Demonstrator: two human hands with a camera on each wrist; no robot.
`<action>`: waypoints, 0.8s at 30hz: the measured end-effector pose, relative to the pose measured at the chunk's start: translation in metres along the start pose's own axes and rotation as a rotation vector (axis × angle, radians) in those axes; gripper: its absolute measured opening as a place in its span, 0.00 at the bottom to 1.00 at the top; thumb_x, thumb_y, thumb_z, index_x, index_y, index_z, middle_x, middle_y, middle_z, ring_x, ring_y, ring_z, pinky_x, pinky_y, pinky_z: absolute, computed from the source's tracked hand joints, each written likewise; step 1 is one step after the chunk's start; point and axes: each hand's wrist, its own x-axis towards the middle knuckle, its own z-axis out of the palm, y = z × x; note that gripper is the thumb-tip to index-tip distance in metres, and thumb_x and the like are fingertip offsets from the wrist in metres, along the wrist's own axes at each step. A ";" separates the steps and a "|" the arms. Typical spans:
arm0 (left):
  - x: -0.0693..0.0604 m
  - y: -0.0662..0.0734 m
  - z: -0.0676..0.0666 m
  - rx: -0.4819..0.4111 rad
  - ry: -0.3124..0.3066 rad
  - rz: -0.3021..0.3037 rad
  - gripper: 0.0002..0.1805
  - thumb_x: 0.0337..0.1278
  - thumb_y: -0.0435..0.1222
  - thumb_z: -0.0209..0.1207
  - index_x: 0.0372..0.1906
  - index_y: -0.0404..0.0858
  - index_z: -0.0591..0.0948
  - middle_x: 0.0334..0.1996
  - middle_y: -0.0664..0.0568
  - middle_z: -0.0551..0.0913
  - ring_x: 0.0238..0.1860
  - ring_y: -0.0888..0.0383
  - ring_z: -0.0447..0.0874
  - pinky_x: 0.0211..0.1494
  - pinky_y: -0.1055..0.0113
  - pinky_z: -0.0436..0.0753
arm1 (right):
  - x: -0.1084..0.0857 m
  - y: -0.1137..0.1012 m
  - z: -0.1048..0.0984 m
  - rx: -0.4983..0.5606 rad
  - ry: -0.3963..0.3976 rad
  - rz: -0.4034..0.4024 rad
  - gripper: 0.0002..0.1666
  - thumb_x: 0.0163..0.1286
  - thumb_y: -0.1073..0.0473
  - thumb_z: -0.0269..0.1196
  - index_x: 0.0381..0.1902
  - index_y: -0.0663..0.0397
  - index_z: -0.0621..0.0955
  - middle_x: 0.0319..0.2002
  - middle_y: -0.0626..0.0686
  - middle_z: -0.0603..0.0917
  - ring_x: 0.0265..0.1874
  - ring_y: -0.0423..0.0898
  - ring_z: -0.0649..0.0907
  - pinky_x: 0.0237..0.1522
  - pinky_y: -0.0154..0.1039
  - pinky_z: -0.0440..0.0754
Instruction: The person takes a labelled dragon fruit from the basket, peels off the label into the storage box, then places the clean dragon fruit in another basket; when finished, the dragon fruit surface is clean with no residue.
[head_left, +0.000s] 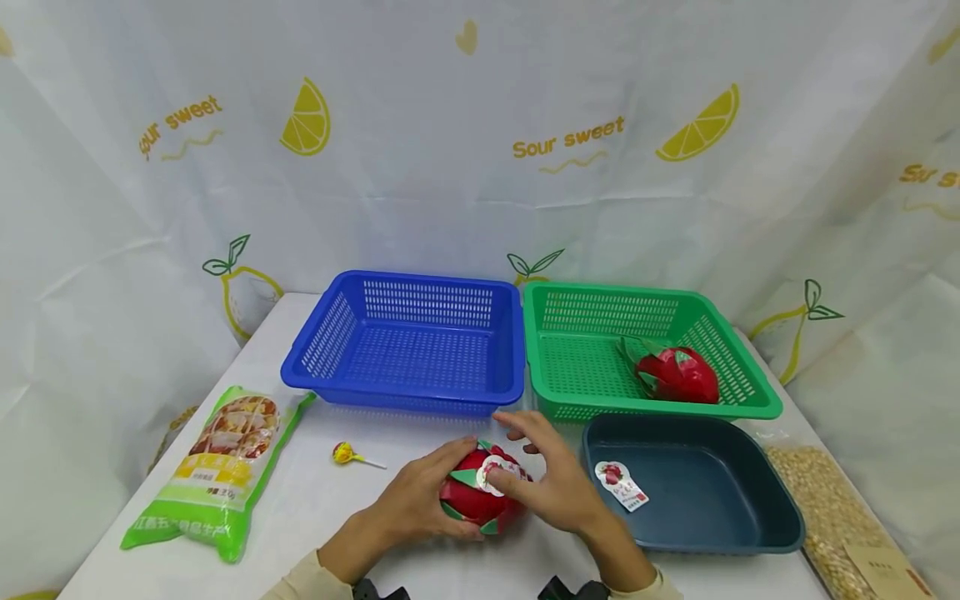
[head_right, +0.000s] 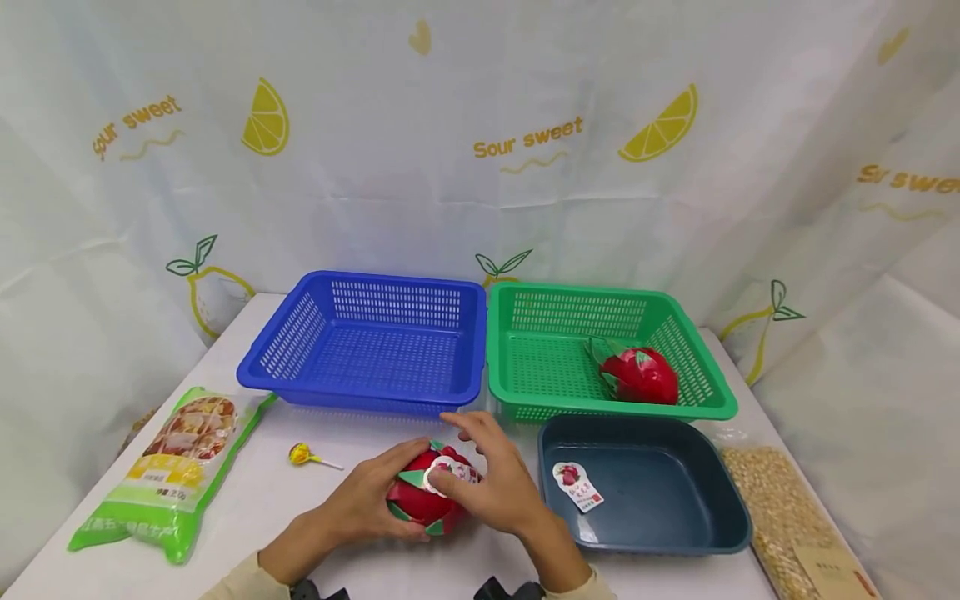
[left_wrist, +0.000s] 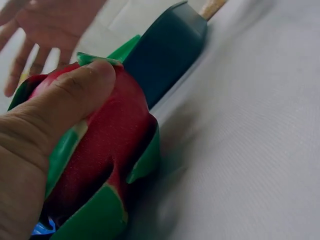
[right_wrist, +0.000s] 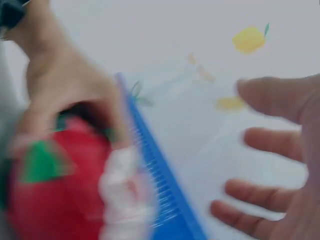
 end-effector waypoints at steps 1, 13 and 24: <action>0.000 -0.001 -0.001 -0.012 0.006 0.010 0.55 0.36 0.58 0.74 0.69 0.35 0.66 0.64 0.47 0.72 0.57 0.52 0.76 0.54 0.60 0.78 | 0.006 -0.009 -0.008 -0.009 -0.029 0.007 0.30 0.62 0.55 0.69 0.62 0.50 0.75 0.56 0.46 0.75 0.50 0.48 0.76 0.45 0.52 0.78; 0.003 -0.004 -0.004 -0.030 0.009 -0.016 0.56 0.33 0.60 0.74 0.69 0.37 0.66 0.64 0.50 0.72 0.59 0.55 0.74 0.56 0.61 0.77 | 0.072 -0.002 -0.048 -0.001 -0.673 0.077 0.18 0.67 0.54 0.64 0.55 0.46 0.82 0.51 0.45 0.78 0.50 0.52 0.76 0.44 0.44 0.79; 0.002 -0.002 -0.001 -0.022 -0.026 -0.010 0.55 0.34 0.59 0.74 0.71 0.42 0.65 0.65 0.56 0.70 0.58 0.60 0.74 0.58 0.63 0.75 | 0.077 0.019 -0.027 -0.097 -0.828 -0.027 0.14 0.62 0.59 0.69 0.47 0.50 0.87 0.51 0.45 0.80 0.52 0.41 0.76 0.51 0.45 0.79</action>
